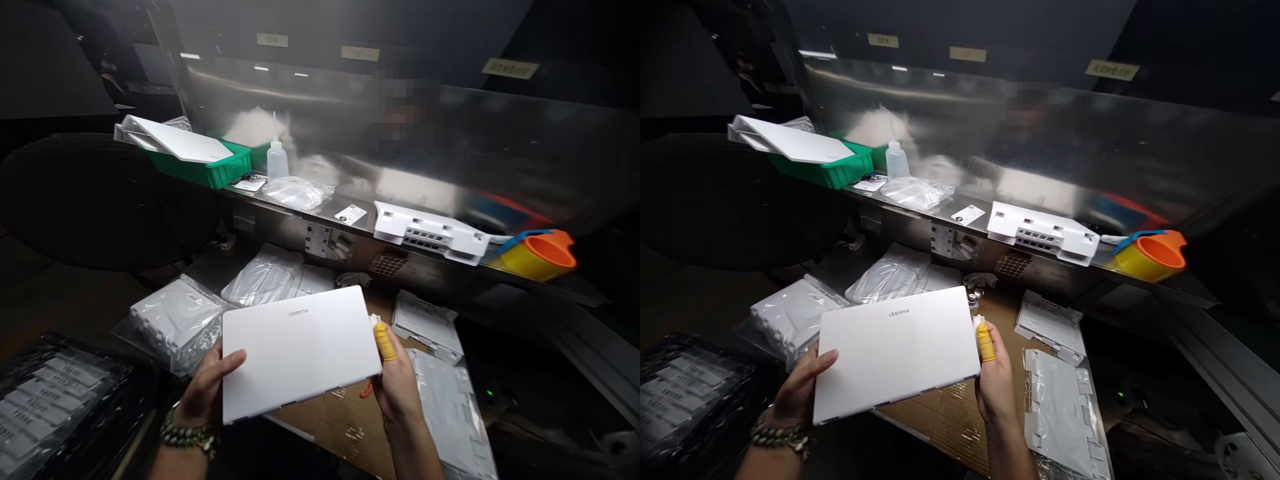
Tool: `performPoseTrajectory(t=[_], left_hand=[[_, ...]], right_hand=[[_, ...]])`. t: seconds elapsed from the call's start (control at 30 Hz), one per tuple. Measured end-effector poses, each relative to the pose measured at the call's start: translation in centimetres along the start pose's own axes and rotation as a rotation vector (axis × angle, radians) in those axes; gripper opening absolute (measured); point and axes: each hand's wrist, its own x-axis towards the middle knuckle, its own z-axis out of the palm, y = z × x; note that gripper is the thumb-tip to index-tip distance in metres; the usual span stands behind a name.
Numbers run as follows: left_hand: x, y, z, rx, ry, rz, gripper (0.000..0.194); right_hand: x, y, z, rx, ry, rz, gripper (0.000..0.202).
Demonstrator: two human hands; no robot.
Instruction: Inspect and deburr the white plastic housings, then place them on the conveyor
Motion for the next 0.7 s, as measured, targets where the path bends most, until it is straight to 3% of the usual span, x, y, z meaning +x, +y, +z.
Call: performPoseTrajectory(t=[0.13,0.27,0.37,0.47,0.57,0.7], left_hand=[[1.0,1.4,1.5,0.177,-0.006,0.022,0.052],[0.7,1.1,2.8,0.369,0.0,0.261,0.033],[-0.3,1.1,4.2,0.438,-0.035,0.414,0.023],[-0.8,1.6,5.6,0.385,-0.116,0.452,0.02],[-0.7,2.0,6.2,0.338,-0.196,0.432,0.018],[-0.4,2.4,5.8,0.464,-0.296,0.502,0.008]], right_hand=[[0.6,0.7,-1.9,-0.2,0.004,-0.234,0.042],[1.1,-0.6,-3.5,-0.226,0.086,-0.338,0.038],[0.9,-2.0,-3.9,-0.063,0.017,-0.185,0.037],[0.4,-2.6,-3.8,0.078,-0.117,0.016,0.042],[0.1,-2.4,-3.6,0.19,-0.107,0.091,0.046],[0.1,-2.0,-3.6,0.273,-0.054,0.127,0.044]])
